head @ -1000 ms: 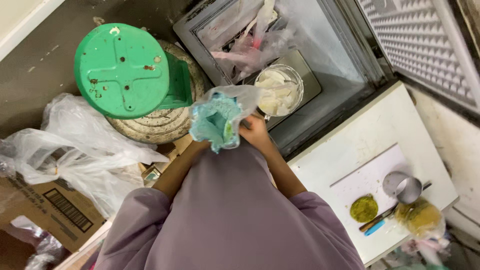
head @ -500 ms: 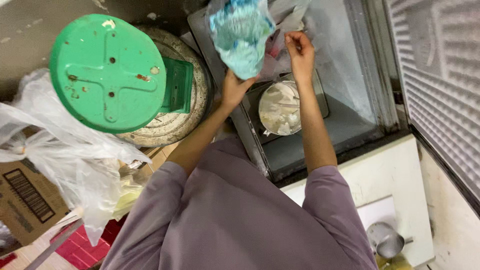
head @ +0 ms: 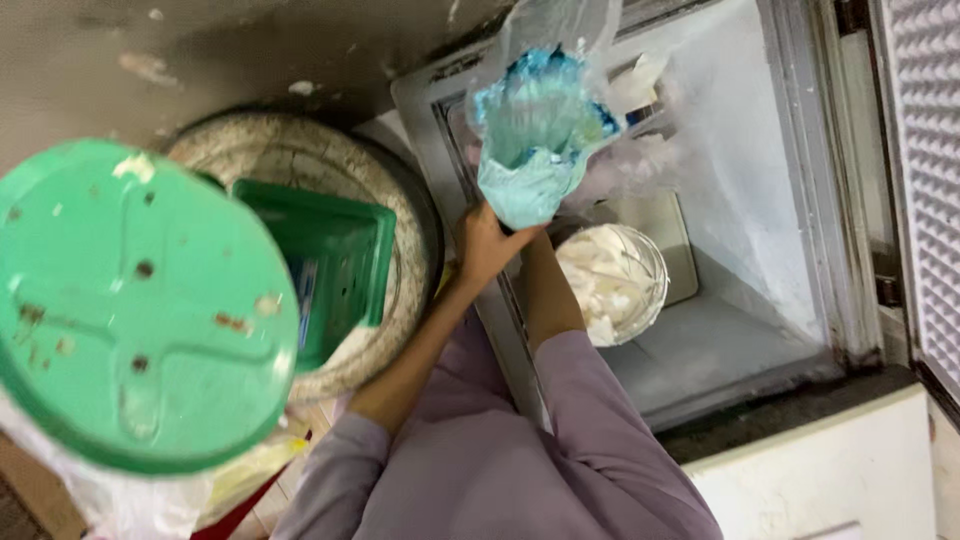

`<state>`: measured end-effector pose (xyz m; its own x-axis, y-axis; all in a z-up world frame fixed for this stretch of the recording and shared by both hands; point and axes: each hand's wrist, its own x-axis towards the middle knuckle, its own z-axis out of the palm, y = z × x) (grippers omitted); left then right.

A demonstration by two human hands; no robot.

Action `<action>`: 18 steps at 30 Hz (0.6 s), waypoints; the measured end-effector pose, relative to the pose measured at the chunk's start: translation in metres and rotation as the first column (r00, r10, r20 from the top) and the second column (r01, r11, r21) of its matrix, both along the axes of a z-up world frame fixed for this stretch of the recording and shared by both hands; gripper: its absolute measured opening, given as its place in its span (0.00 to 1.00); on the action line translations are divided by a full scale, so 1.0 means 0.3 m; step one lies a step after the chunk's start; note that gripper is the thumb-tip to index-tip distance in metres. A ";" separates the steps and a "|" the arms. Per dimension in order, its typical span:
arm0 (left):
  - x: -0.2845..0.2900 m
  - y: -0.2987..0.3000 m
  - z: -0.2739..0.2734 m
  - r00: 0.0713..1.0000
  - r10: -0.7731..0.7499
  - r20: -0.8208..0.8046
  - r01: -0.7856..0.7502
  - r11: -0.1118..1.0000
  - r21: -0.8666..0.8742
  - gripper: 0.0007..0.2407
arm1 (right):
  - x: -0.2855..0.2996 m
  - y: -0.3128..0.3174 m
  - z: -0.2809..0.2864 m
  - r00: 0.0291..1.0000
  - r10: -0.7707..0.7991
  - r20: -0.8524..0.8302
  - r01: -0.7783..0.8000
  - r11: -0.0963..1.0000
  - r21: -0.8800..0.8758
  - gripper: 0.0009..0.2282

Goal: The person adds a dark blue liquid from a bottle into a plastic bag containing light blue cream and then repeatedly massages and kneads the bag by hand to blend the colors.

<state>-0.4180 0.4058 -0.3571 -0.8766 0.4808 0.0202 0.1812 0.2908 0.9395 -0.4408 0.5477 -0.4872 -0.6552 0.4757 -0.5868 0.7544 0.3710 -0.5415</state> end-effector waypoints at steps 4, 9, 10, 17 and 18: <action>0.001 -0.007 0.021 0.995 -0.035 -0.092 0.038 0.999 0.027 0.27 | -0.036 -0.023 -0.133 0.997 -0.076 0.011 0.076 0.997 0.009 0.10; 0.005 -0.004 0.020 0.997 -0.069 0.020 0.065 0.987 0.145 0.24 | -0.030 -0.030 -0.231 0.971 -0.230 -0.060 0.231 0.973 0.018 0.14; 0.005 -0.011 0.019 0.998 -0.055 -0.010 0.056 0.988 0.142 0.24 | -0.018 -0.030 -0.232 0.959 -0.269 -0.088 0.271 0.963 0.009 0.14; 0.036 -0.021 0.078 0.998 0.006 0.067 -0.017 0.987 0.163 0.23 | 0.126 0.148 -0.042 0.656 -0.617 -0.434 0.615 0.771 -0.166 0.19; 0.052 -0.021 0.091 0.992 0.007 0.124 -0.023 0.991 0.129 0.24 | 0.158 0.170 -0.002 0.573 -0.664 -0.480 0.640 0.729 -0.244 0.20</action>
